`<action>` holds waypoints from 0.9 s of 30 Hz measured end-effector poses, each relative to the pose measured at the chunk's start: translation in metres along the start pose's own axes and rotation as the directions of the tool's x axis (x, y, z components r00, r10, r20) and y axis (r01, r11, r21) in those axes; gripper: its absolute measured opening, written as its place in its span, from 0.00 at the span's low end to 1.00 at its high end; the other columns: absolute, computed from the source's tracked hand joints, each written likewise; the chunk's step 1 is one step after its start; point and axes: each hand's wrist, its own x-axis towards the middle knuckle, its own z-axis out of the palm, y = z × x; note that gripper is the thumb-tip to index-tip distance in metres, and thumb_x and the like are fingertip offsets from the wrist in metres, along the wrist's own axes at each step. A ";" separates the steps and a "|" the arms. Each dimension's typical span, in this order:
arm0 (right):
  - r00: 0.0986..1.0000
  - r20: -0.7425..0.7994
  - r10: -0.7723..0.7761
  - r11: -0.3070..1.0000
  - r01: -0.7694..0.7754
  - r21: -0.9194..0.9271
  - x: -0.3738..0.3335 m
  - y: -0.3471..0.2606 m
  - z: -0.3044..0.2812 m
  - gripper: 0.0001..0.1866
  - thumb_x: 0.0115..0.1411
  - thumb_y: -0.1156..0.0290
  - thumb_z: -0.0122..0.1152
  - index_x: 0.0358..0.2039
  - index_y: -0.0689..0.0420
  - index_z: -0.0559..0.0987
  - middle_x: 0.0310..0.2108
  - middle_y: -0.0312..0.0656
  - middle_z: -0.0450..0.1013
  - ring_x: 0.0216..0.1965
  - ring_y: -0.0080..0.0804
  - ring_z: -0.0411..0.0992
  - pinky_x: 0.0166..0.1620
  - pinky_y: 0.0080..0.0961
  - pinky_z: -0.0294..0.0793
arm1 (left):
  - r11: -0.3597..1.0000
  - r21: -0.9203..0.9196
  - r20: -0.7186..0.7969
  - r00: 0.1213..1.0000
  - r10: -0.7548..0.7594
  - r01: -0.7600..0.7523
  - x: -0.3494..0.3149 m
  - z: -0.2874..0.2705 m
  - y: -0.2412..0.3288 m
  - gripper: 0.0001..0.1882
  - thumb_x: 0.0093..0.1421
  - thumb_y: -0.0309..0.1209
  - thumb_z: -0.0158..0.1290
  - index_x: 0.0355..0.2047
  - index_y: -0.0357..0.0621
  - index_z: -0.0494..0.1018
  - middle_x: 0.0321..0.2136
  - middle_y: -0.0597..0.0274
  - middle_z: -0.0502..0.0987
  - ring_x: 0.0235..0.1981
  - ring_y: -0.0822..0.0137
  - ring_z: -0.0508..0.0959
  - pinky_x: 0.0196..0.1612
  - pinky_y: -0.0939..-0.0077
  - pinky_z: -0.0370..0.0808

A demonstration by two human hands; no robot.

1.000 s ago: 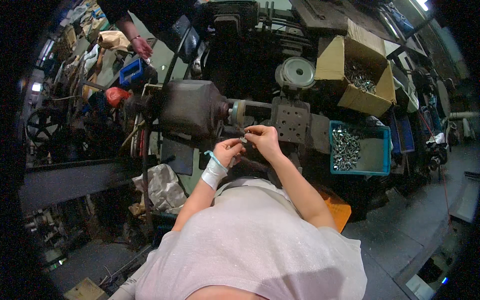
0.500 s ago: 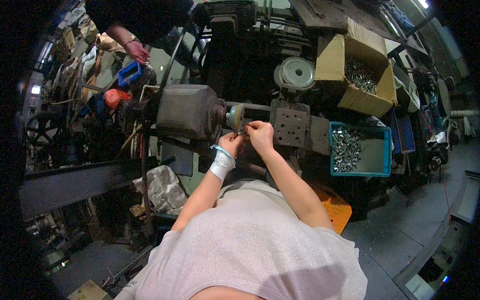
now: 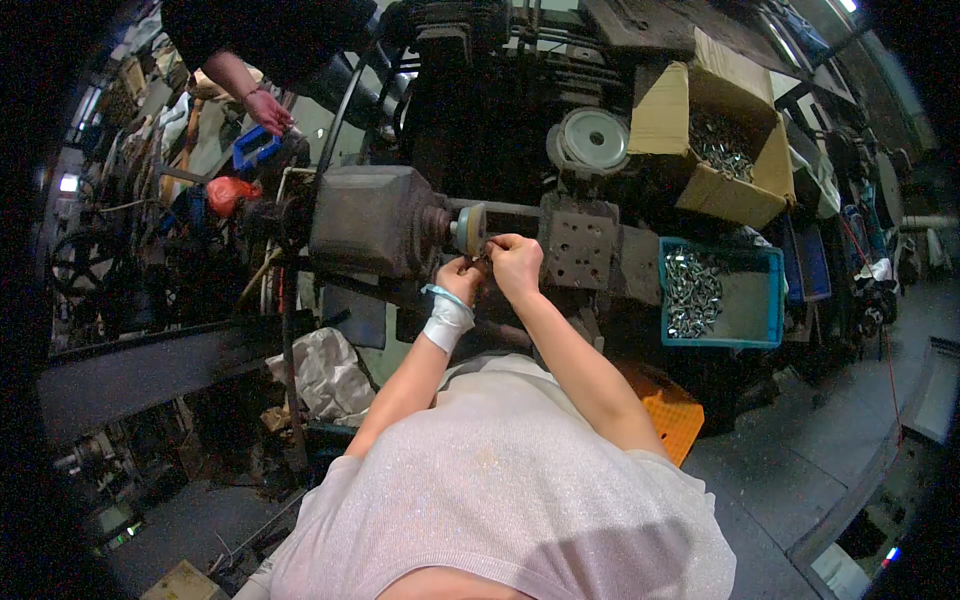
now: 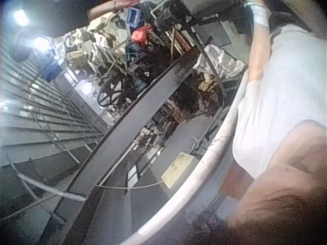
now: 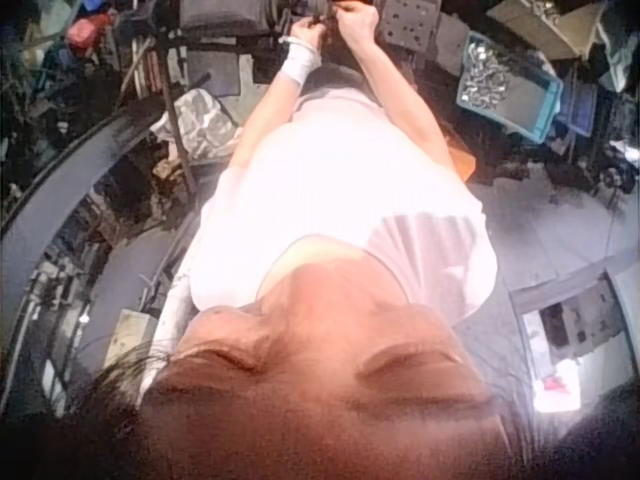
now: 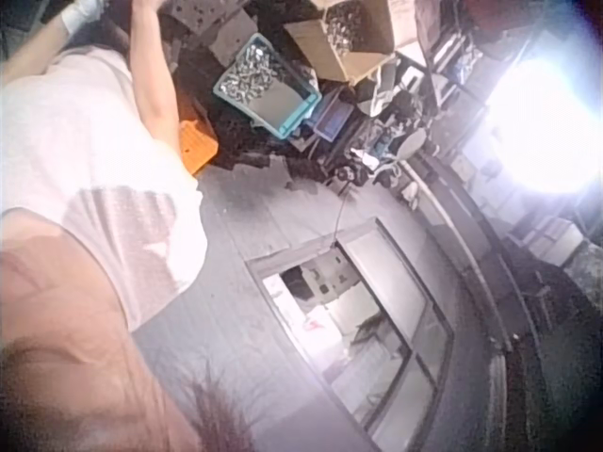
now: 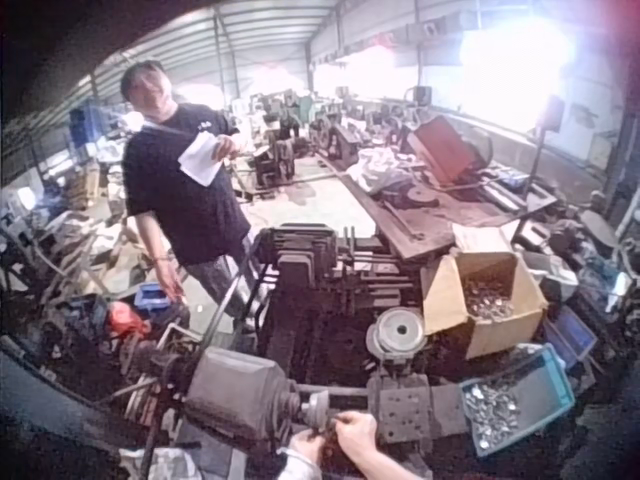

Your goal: The person repeatedly picks small metal parts from a blue bin and presses them against a rotating grinding wheel to deburr or smooth edges. After each part, they place it back into the bin and continue the cycle. A coworker stands nearby holding a paper.

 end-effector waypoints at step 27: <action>0.995 0.095 0.038 0.999 -0.036 -0.018 -0.017 -0.017 -0.011 0.08 0.47 0.75 0.57 0.28 0.66 0.77 0.18 0.38 0.71 0.15 0.17 0.65 0.16 0.12 0.62 | 0.998 0.002 0.061 0.996 -0.070 0.070 0.003 -0.011 -0.018 0.09 0.53 0.30 0.50 0.26 0.34 0.72 0.19 0.68 0.72 0.17 0.79 0.66 0.21 0.86 0.61</action>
